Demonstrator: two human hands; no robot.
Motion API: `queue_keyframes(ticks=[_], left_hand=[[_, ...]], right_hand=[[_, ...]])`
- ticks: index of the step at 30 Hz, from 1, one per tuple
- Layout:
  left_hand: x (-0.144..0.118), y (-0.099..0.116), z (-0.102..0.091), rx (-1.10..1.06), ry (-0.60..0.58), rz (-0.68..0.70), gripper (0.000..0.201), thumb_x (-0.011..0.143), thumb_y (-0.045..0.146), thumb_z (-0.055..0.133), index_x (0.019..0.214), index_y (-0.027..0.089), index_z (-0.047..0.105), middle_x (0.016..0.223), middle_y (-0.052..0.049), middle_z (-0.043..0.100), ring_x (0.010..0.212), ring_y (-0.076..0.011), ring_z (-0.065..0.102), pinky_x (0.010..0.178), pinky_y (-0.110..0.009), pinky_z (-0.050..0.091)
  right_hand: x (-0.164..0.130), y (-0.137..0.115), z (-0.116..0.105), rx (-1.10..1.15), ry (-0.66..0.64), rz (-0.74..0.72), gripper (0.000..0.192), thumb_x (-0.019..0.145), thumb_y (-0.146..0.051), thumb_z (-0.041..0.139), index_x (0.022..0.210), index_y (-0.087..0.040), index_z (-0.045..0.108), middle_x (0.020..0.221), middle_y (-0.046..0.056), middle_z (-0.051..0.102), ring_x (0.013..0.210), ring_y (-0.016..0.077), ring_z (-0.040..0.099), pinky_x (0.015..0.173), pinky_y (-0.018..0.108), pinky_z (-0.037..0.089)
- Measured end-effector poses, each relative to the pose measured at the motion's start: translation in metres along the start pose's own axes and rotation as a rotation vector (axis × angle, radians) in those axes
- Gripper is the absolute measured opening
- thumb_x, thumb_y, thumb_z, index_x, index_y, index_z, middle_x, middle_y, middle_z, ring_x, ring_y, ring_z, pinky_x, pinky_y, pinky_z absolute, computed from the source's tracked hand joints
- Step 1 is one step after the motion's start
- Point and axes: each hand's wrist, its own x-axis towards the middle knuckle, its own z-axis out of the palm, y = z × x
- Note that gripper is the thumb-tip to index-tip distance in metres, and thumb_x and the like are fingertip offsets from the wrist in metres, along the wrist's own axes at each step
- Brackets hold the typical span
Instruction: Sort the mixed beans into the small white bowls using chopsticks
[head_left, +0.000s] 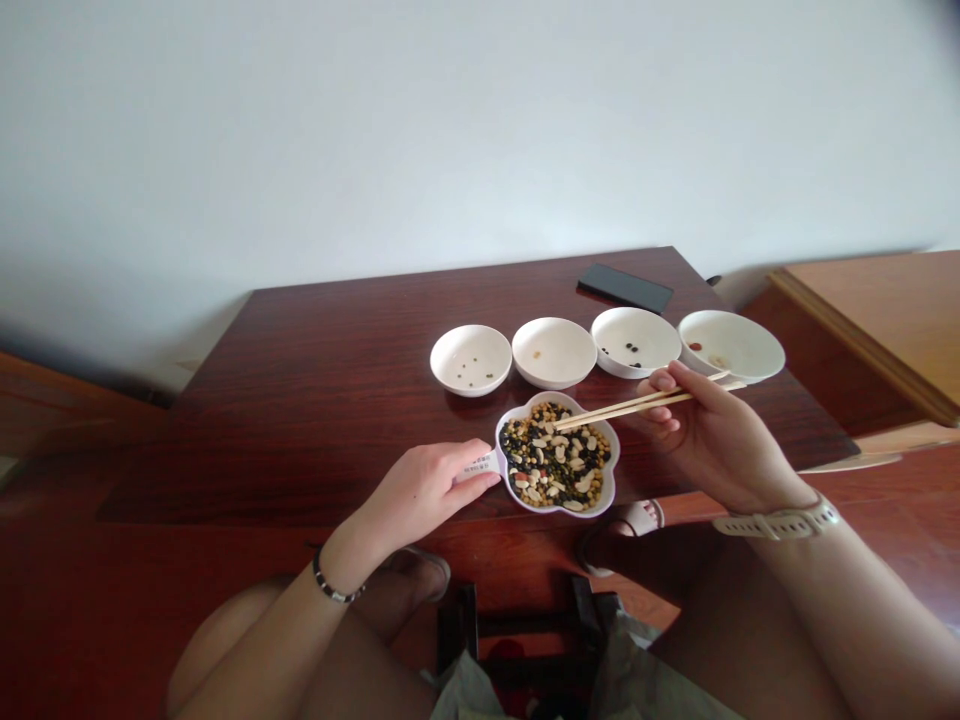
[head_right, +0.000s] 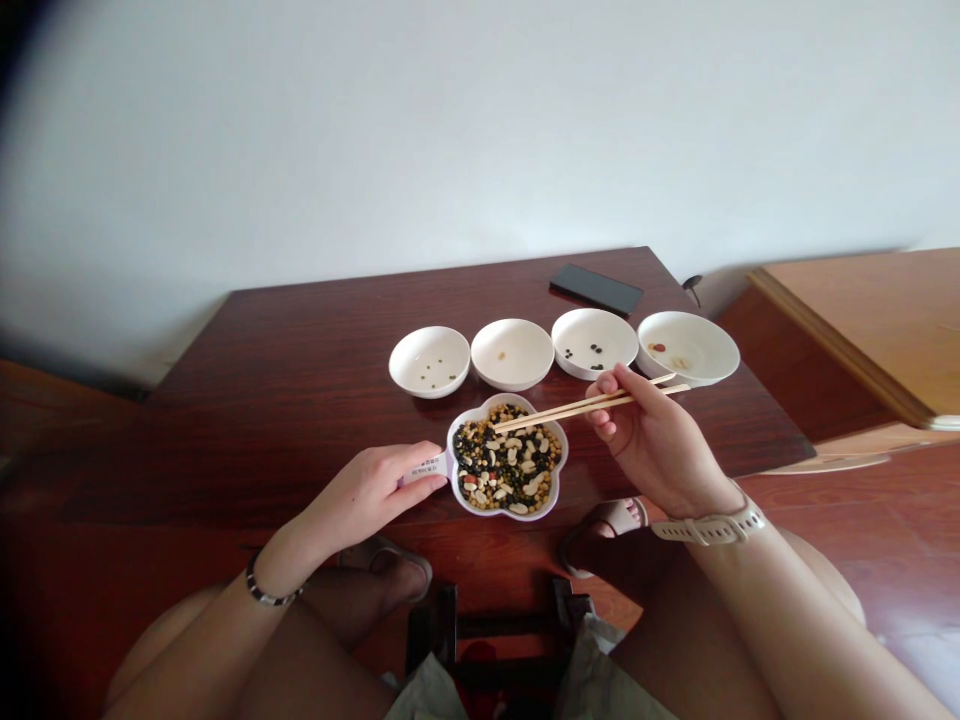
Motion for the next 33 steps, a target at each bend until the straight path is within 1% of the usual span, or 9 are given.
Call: queue_keyframes(ticks=[5, 10, 13, 19, 24, 29, 33], left_hand=[[0.000, -0.001, 0.000, -0.017, -0.001, 0.002, 0.025, 0.110, 0.042, 0.057, 0.096, 0.021, 0.062, 0.088, -0.001, 0.069, 0.076, -0.0167, 0.063, 0.069, -0.027, 0.040], [0.000, -0.002, 0.001, -0.015, -0.001, 0.001, 0.025, 0.110, 0.041, 0.057, 0.097, 0.021, 0.062, 0.089, -0.001, 0.069, 0.076, -0.0162, 0.063, 0.069, -0.027, 0.039], [0.000, -0.002, 0.001, -0.017, -0.001, 0.008, 0.024, 0.110, 0.041, 0.057, 0.096, 0.021, 0.061, 0.089, 0.000, 0.069, 0.076, -0.0156, 0.062, 0.068, -0.026, 0.039], [0.001, -0.001, 0.000, -0.004, 0.008, 0.016, 0.025, 0.109, 0.041, 0.057, 0.095, 0.021, 0.061, 0.087, 0.000, 0.069, 0.075, -0.0157, 0.063, 0.068, -0.027, 0.039], [0.001, -0.001, 0.001, 0.003, 0.021, 0.019, 0.025, 0.109, 0.041, 0.057, 0.095, 0.022, 0.062, 0.087, 0.000, 0.070, 0.075, -0.0162, 0.064, 0.069, -0.027, 0.040], [0.000, -0.001, 0.001, 0.005, 0.034, 0.035, 0.026, 0.110, 0.042, 0.056, 0.096, 0.022, 0.062, 0.087, -0.001, 0.071, 0.075, -0.0167, 0.065, 0.069, -0.027, 0.041], [0.000, -0.001, 0.001, 0.003, 0.030, 0.029, 0.027, 0.110, 0.043, 0.056, 0.095, 0.022, 0.063, 0.086, -0.001, 0.071, 0.075, -0.0168, 0.066, 0.068, -0.027, 0.040]], right_hand=[[-0.001, -0.002, -0.004, -0.062, 0.009, -0.035, 0.023, 0.098, -0.033, 0.075, 0.082, -0.019, 0.066, 0.083, 0.001, 0.052, 0.067, 0.0084, 0.052, 0.054, 0.015, 0.056], [-0.004, -0.003, 0.000, -0.109, 0.027, -0.087, 0.025, 0.101, -0.034, 0.070, 0.080, -0.021, 0.066, 0.081, 0.002, 0.052, 0.066, 0.0094, 0.051, 0.052, 0.015, 0.055], [-0.006, -0.002, 0.003, -0.135, 0.026, -0.112, 0.023, 0.100, -0.034, 0.071, 0.081, -0.021, 0.066, 0.081, 0.001, 0.053, 0.065, 0.0093, 0.052, 0.051, 0.014, 0.054], [-0.005, 0.002, 0.004, -0.218, 0.018, -0.163, 0.024, 0.098, -0.038, 0.075, 0.083, -0.021, 0.066, 0.082, 0.001, 0.058, 0.066, 0.0107, 0.057, 0.055, 0.018, 0.057], [-0.008, 0.010, 0.016, -0.288, 0.014, -0.170, 0.029, 0.098, -0.044, 0.073, 0.084, -0.020, 0.067, 0.086, 0.002, 0.061, 0.066, 0.0114, 0.062, 0.058, 0.020, 0.058], [-0.014, 0.019, 0.033, -0.466, 0.027, -0.273, 0.034, 0.096, -0.052, 0.075, 0.083, -0.021, 0.068, 0.086, 0.003, 0.062, 0.066, 0.0131, 0.064, 0.058, 0.023, 0.059], [-0.017, 0.025, 0.035, -0.610, -0.031, -0.333, 0.035, 0.099, -0.056, 0.069, 0.086, -0.023, 0.070, 0.083, 0.003, 0.064, 0.070, 0.0165, 0.066, 0.064, 0.028, 0.060]])
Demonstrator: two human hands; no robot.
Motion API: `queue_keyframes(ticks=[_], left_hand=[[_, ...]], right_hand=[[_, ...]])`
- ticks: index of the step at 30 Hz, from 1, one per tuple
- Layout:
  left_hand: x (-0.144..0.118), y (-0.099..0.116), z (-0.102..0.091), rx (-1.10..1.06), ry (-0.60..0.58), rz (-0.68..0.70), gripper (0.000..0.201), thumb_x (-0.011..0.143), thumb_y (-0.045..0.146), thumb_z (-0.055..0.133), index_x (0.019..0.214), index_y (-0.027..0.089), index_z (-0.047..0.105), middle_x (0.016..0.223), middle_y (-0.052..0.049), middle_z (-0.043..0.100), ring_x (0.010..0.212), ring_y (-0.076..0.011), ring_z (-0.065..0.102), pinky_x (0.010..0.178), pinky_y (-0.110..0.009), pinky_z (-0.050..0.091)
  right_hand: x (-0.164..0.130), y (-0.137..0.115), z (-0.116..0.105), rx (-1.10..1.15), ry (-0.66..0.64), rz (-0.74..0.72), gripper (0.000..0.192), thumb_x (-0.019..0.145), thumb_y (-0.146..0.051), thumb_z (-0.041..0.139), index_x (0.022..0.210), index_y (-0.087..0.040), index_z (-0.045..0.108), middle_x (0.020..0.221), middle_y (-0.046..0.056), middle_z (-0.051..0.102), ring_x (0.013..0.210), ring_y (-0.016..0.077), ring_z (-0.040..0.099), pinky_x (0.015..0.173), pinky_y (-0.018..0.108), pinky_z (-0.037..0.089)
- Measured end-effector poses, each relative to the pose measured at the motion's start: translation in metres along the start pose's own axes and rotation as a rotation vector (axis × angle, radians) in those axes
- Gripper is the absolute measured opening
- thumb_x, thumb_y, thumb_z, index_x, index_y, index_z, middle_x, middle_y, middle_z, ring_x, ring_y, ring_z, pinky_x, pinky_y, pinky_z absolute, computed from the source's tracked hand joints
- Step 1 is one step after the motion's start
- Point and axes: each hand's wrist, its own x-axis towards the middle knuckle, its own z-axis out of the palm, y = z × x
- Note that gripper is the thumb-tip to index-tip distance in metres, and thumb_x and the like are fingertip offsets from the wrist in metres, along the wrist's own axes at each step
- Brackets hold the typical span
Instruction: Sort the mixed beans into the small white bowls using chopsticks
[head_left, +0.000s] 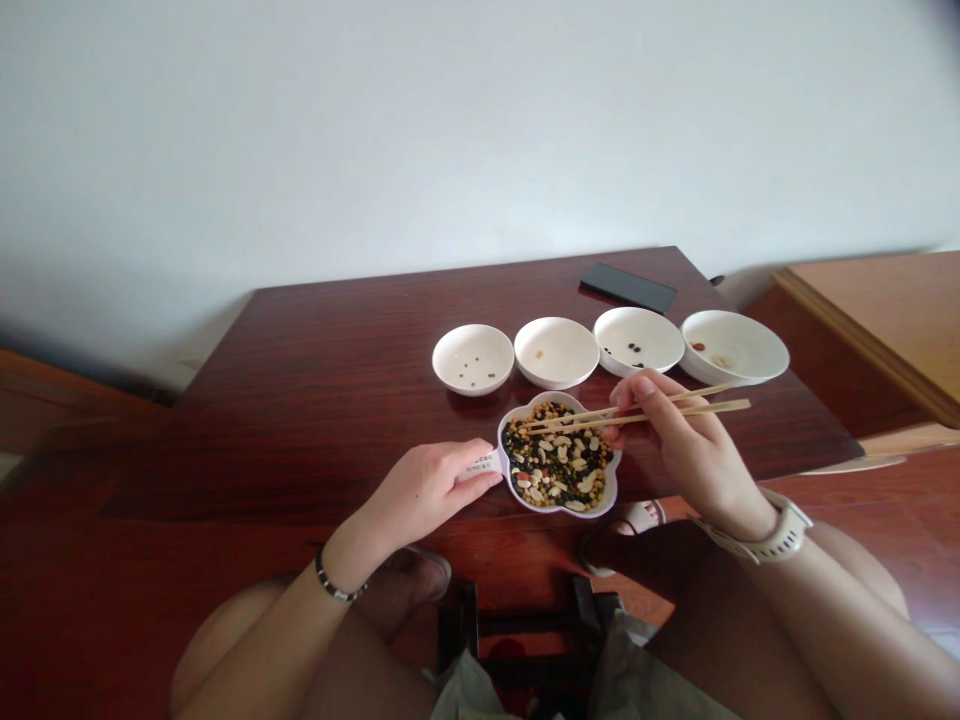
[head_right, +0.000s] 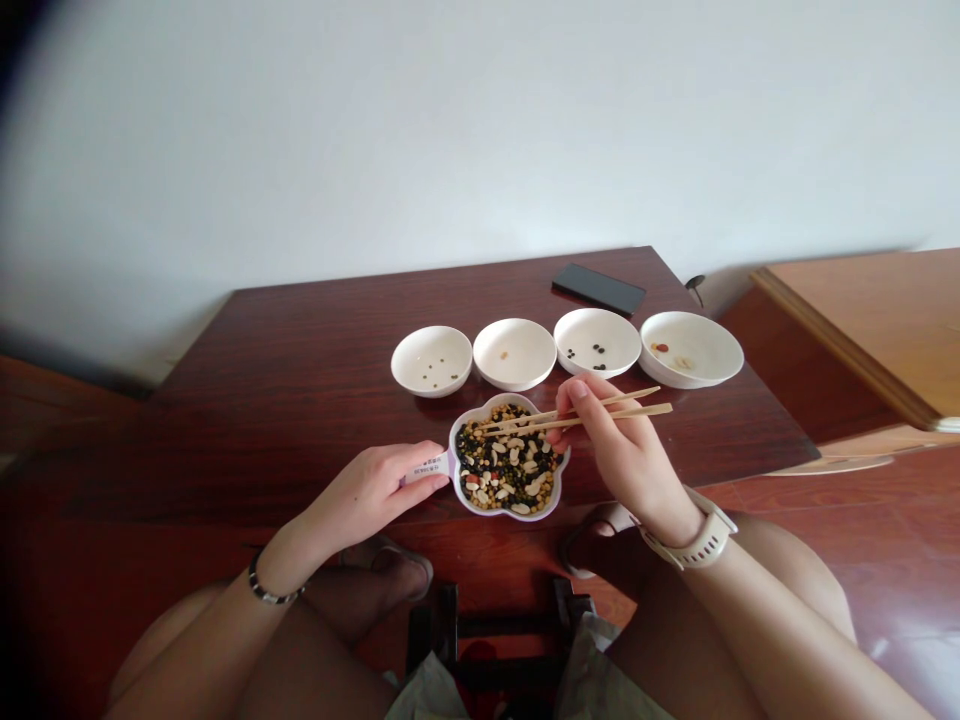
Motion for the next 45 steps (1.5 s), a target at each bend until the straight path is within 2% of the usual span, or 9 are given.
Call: queue_keyframes(ticks=[6, 15, 33, 40, 45], left_hand=[[0.000, 0.001, -0.001, 0.005, -0.008, -0.010, 0.025, 0.110, 0.043, 0.056, 0.100, 0.022, 0.065, 0.089, -0.001, 0.073, 0.079, -0.0179, 0.068, 0.071, -0.028, 0.042], [0.000, 0.001, -0.001, -0.008, -0.013, -0.020, 0.026, 0.109, 0.043, 0.057, 0.097, 0.021, 0.064, 0.087, -0.001, 0.071, 0.077, -0.0172, 0.066, 0.070, -0.028, 0.041], [0.000, 0.001, 0.000, -0.007, -0.030, -0.034, 0.025, 0.110, 0.044, 0.056, 0.101, 0.022, 0.064, 0.091, -0.001, 0.072, 0.079, -0.0178, 0.066, 0.072, -0.028, 0.040], [0.000, 0.000, 0.001, 0.012, -0.034, -0.028, 0.027, 0.111, 0.045, 0.055, 0.101, 0.021, 0.063, 0.092, -0.001, 0.071, 0.081, -0.0183, 0.067, 0.073, -0.028, 0.040], [0.000, -0.001, 0.002, 0.006, -0.029, -0.020, 0.026, 0.111, 0.045, 0.055, 0.102, 0.022, 0.063, 0.092, -0.001, 0.071, 0.081, -0.0179, 0.066, 0.072, -0.028, 0.040]], right_hand=[[-0.004, 0.000, 0.003, -0.059, -0.006, -0.060, 0.036, 0.104, -0.055, 0.063, 0.086, -0.024, 0.068, 0.079, 0.003, 0.066, 0.069, 0.0173, 0.066, 0.064, 0.029, 0.057], [-0.004, -0.004, 0.005, -0.036, 0.026, -0.069, 0.039, 0.100, -0.058, 0.066, 0.084, -0.022, 0.068, 0.080, 0.004, 0.065, 0.067, 0.0170, 0.065, 0.062, 0.030, 0.057], [-0.006, 0.002, 0.005, -0.086, -0.082, -0.096, 0.030, 0.107, -0.049, 0.059, 0.090, -0.025, 0.066, 0.082, 0.004, 0.066, 0.071, 0.0185, 0.065, 0.065, 0.031, 0.054], [-0.005, 0.003, 0.004, -0.094, -0.049, -0.137, 0.029, 0.109, -0.047, 0.057, 0.094, -0.023, 0.064, 0.081, 0.002, 0.065, 0.070, 0.0162, 0.066, 0.063, 0.029, 0.054], [-0.004, 0.007, 0.002, -0.100, -0.084, -0.137, 0.027, 0.110, -0.045, 0.056, 0.096, -0.023, 0.064, 0.084, 0.002, 0.066, 0.072, 0.0161, 0.066, 0.065, 0.029, 0.055]])
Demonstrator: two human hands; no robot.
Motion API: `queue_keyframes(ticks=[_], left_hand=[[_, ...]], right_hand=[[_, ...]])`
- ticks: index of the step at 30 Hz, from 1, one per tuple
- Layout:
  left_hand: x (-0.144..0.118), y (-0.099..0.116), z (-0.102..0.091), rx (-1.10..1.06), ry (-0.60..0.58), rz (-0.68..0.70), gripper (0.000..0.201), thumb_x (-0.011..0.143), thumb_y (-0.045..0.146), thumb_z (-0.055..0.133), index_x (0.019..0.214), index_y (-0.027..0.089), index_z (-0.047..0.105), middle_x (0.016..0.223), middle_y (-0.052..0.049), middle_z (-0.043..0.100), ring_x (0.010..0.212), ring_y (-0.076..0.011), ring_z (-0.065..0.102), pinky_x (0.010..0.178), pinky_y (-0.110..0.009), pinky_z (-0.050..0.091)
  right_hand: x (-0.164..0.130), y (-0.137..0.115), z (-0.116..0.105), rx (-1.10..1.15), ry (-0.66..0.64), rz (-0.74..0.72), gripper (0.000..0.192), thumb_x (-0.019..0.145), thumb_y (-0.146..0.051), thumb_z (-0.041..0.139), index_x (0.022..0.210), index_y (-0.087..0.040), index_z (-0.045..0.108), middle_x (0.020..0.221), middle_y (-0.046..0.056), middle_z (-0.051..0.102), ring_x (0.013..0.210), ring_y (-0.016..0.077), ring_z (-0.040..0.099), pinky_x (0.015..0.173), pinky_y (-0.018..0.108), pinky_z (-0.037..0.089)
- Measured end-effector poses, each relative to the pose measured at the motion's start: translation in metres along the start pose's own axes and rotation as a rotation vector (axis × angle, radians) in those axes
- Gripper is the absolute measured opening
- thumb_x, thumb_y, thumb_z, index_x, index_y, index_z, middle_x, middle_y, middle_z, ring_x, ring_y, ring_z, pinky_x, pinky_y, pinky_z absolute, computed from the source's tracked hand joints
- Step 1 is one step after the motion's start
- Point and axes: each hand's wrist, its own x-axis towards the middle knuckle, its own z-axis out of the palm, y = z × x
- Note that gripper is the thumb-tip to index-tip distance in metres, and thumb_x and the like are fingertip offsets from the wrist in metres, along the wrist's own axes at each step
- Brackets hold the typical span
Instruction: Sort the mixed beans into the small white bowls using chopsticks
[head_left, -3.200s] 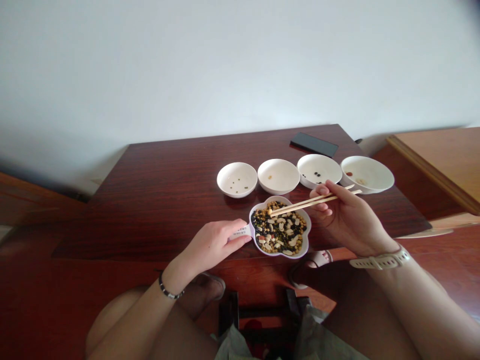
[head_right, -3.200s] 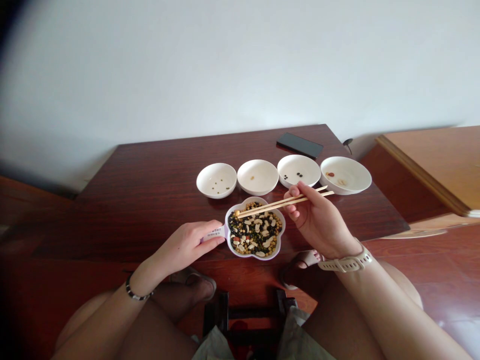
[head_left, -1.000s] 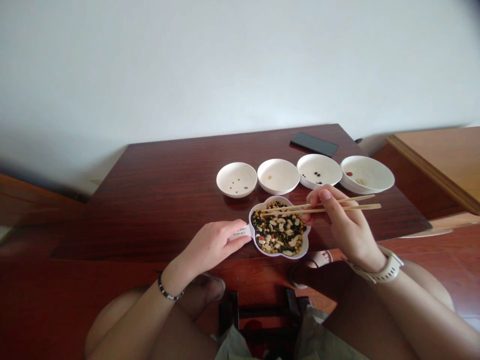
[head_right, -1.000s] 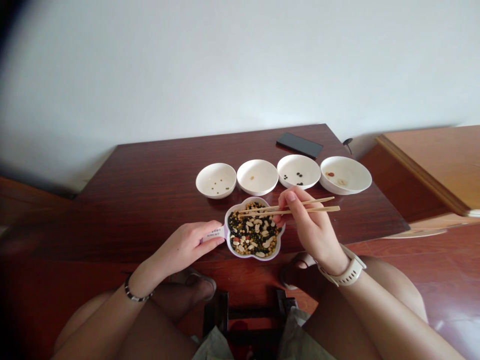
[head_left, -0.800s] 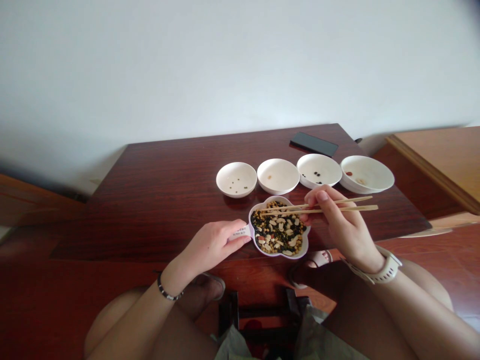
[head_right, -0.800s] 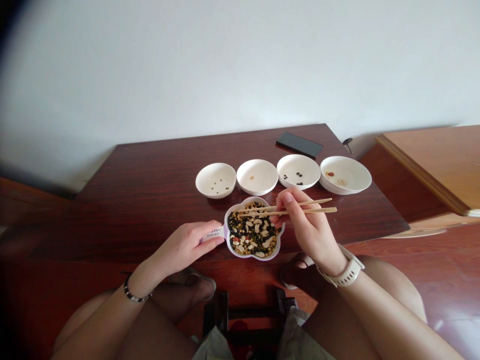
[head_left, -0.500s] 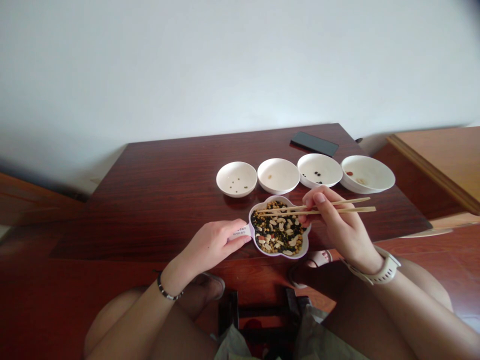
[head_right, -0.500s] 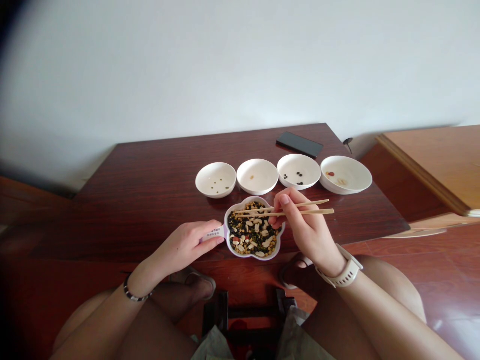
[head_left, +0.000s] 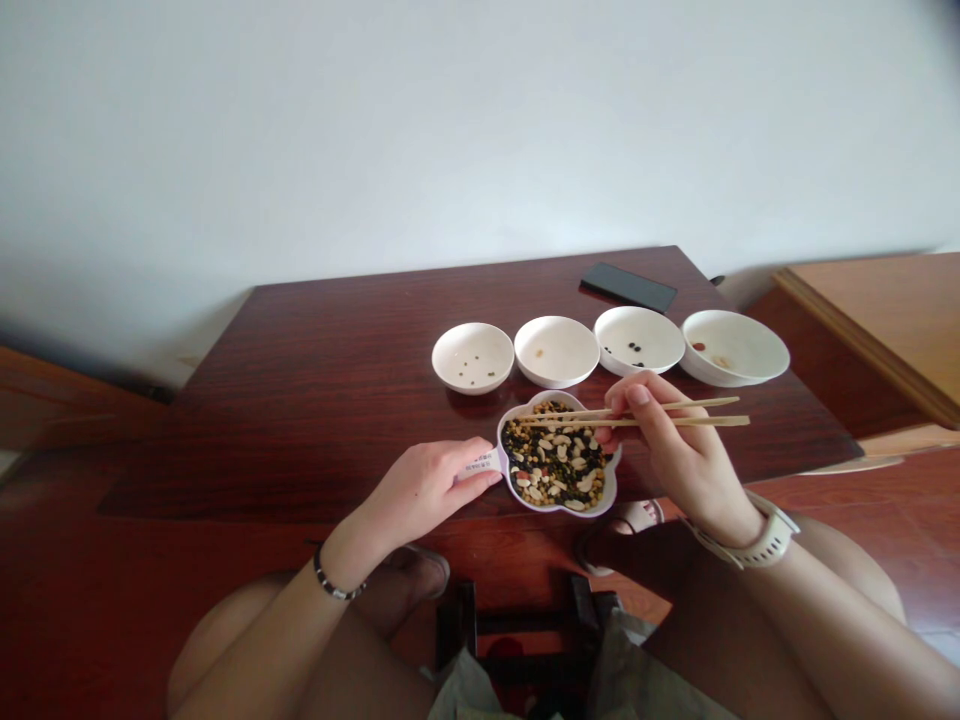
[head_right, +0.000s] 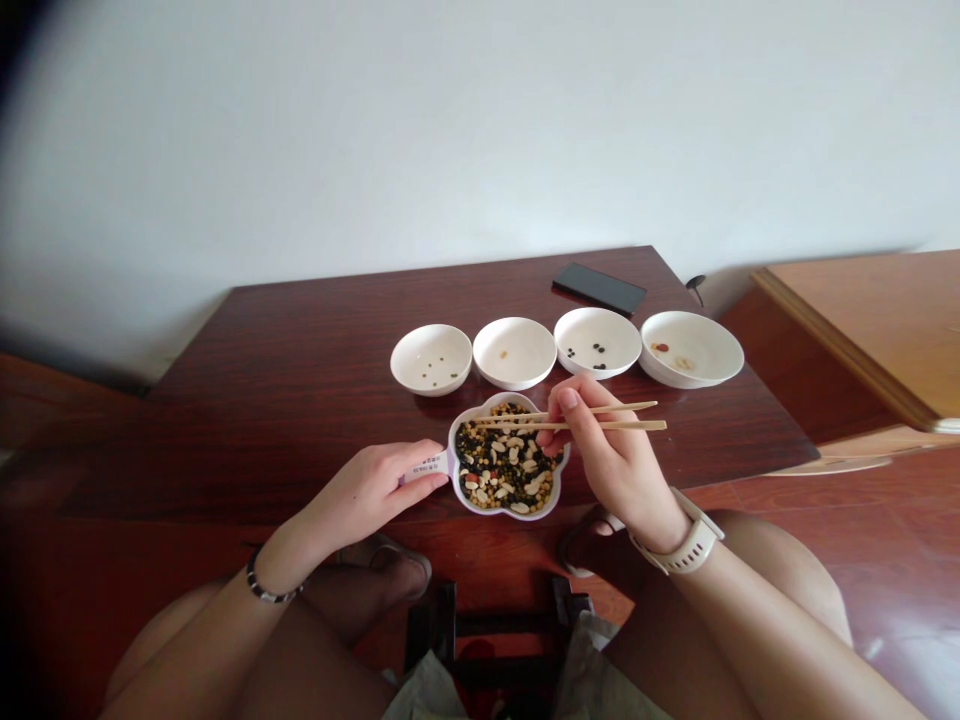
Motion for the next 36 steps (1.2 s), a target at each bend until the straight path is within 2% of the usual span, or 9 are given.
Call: queue_keyframes(ticks=[12, 29, 36], left_hand=[[0.000, 0.002, -0.001, 0.004, -0.005, -0.019, 0.026, 0.110, 0.045, 0.055, 0.102, 0.022, 0.065, 0.092, -0.001, 0.072, 0.082, -0.0184, 0.068, 0.073, -0.028, 0.041], [0.000, 0.001, 0.000, 0.012, -0.009, -0.021, 0.026, 0.110, 0.045, 0.055, 0.104, 0.022, 0.065, 0.092, -0.002, 0.073, 0.081, -0.0188, 0.068, 0.073, -0.029, 0.042], [0.000, 0.002, -0.001, 0.013, -0.001, -0.014, 0.026, 0.110, 0.045, 0.055, 0.101, 0.022, 0.064, 0.090, -0.002, 0.073, 0.080, -0.0182, 0.068, 0.073, -0.028, 0.042]], right_hand=[[0.000, -0.003, 0.002, 0.047, 0.042, 0.047, 0.031, 0.109, -0.048, 0.056, 0.095, -0.022, 0.065, 0.084, 0.002, 0.064, 0.069, 0.0149, 0.066, 0.063, 0.027, 0.056], [-0.003, 0.003, 0.007, 0.114, 0.018, 0.121, 0.031, 0.107, -0.051, 0.058, 0.097, -0.023, 0.065, 0.083, 0.002, 0.067, 0.070, 0.0150, 0.067, 0.061, 0.024, 0.057], [-0.002, 0.008, 0.007, 0.152, 0.018, 0.134, 0.033, 0.106, -0.053, 0.058, 0.095, -0.022, 0.064, 0.093, 0.004, 0.068, 0.070, 0.0140, 0.067, 0.062, 0.025, 0.058]])
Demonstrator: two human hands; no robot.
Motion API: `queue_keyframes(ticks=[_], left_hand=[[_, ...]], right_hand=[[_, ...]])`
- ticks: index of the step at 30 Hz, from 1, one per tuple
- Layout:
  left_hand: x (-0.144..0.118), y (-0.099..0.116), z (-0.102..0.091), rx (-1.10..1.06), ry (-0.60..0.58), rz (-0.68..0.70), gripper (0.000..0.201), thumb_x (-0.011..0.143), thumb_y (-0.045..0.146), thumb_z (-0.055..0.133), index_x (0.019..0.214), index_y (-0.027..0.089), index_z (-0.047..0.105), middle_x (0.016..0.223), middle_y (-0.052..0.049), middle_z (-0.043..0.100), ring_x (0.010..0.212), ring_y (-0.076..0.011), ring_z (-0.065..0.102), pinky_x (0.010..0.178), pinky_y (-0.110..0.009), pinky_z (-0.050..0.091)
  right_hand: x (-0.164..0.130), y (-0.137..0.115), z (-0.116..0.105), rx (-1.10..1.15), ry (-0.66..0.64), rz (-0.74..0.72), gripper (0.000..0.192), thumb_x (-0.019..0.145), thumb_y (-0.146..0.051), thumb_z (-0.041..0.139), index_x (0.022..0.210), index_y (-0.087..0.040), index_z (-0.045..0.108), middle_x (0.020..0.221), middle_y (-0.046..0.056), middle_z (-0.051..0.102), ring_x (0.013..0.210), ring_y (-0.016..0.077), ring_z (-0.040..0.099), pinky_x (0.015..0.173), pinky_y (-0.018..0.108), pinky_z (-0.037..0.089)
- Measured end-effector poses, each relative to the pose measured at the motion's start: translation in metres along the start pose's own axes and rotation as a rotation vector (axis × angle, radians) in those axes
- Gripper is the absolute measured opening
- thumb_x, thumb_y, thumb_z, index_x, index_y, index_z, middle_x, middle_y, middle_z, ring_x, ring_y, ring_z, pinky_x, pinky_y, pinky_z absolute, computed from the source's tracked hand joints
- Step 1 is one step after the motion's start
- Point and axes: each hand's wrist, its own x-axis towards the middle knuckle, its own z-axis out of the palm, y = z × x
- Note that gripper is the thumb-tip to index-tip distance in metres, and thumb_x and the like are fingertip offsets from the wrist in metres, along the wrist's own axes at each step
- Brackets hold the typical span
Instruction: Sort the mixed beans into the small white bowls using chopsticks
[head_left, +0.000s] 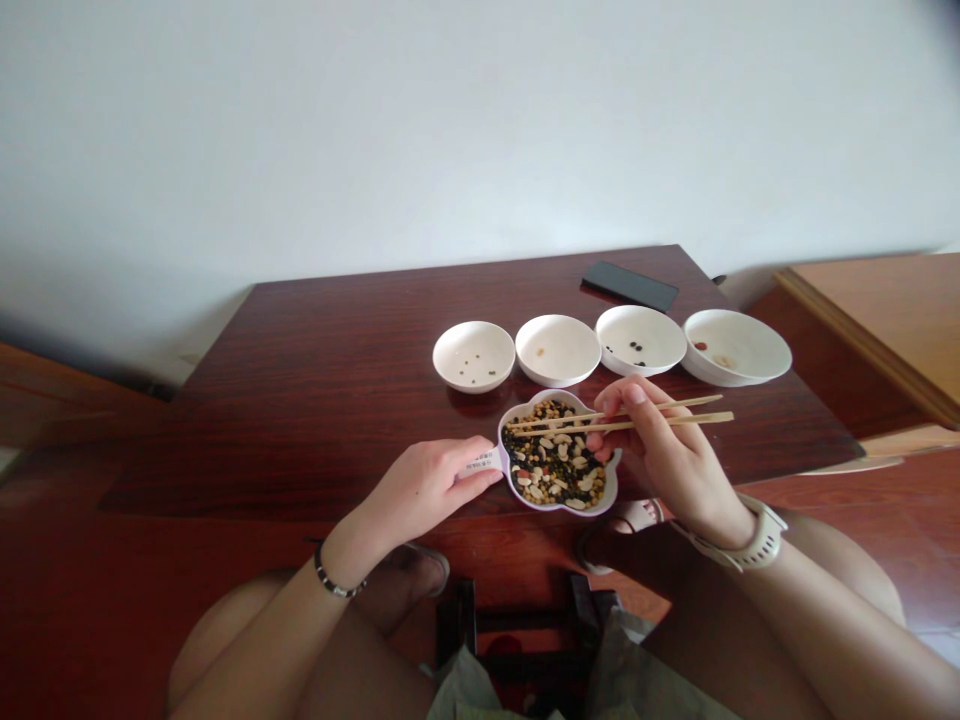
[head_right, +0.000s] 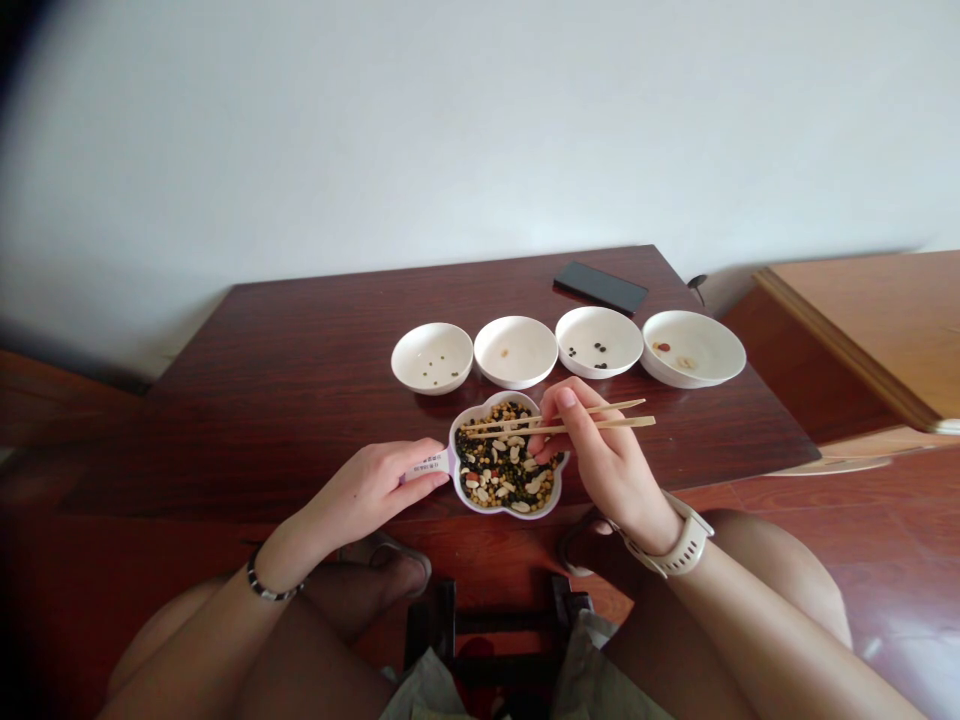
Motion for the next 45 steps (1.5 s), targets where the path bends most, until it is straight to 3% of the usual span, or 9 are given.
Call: queue_keyframes(ticks=[32, 45], left_hand=[[0.000, -0.001, 0.000, -0.003, 0.010, 0.008, 0.025, 0.109, 0.044, 0.057, 0.099, 0.022, 0.064, 0.089, -0.002, 0.073, 0.077, -0.0178, 0.067, 0.069, -0.027, 0.041], [0.000, -0.001, 0.001, -0.005, 0.010, 0.014, 0.024, 0.110, 0.043, 0.056, 0.101, 0.022, 0.064, 0.090, -0.002, 0.074, 0.078, -0.0179, 0.068, 0.072, -0.028, 0.042]], right_hand=[[0.004, -0.012, -0.007, -0.017, 0.064, 0.005, 0.036, 0.107, -0.054, 0.056, 0.090, -0.023, 0.062, 0.077, 0.002, 0.065, 0.065, 0.0161, 0.064, 0.058, 0.028, 0.055], [0.003, -0.013, -0.003, -0.002, 0.014, 0.028, 0.036, 0.105, -0.054, 0.060, 0.089, -0.022, 0.063, 0.084, 0.002, 0.062, 0.067, 0.0148, 0.064, 0.056, 0.026, 0.057]])
